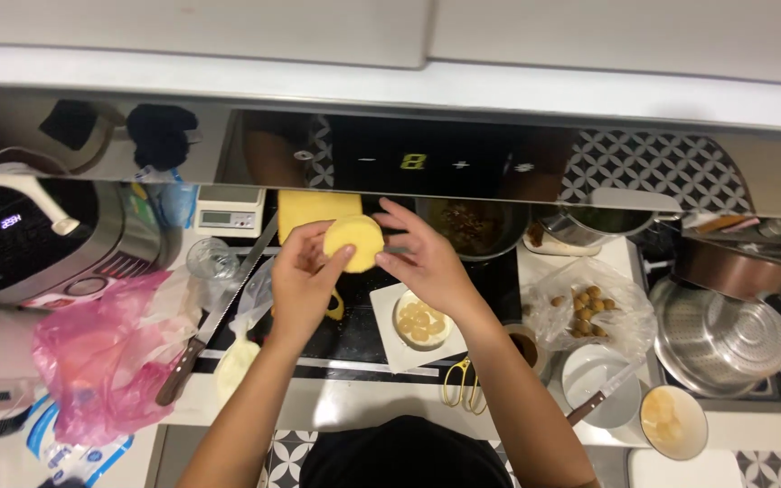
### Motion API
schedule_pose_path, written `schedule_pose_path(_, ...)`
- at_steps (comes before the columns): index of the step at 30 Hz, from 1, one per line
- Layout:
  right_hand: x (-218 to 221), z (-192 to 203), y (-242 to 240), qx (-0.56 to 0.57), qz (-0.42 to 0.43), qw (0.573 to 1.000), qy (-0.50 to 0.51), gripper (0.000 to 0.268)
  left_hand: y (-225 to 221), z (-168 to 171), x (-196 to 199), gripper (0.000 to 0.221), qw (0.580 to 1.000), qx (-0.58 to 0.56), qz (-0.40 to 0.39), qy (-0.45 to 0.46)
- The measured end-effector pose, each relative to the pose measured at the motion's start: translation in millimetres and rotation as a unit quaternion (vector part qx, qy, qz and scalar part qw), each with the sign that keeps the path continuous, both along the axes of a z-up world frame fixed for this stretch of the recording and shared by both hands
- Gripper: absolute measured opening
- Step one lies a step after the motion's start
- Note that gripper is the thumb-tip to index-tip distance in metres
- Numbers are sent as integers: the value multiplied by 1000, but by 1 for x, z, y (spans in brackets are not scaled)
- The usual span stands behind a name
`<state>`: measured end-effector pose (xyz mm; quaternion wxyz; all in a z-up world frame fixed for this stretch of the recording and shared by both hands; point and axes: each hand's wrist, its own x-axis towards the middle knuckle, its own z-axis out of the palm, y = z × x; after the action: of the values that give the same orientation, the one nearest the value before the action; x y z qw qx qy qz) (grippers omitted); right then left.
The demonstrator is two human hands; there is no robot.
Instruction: Assembling a dessert by piping cream into a mold and adding fruit.
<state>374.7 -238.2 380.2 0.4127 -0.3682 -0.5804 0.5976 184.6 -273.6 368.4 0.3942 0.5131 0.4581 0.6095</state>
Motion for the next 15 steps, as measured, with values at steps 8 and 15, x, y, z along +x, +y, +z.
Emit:
schedule_pose_path(8, -11, -18, 3, -50, 84, 995, 11, 46, -32, 5, -24, 35, 971, -162, -29, -174)
schedule_pose_path(15, 10, -6, -3, -47, 106, 993, 14, 38, -36, 8, -16, 32, 971, -201, -47, -123)
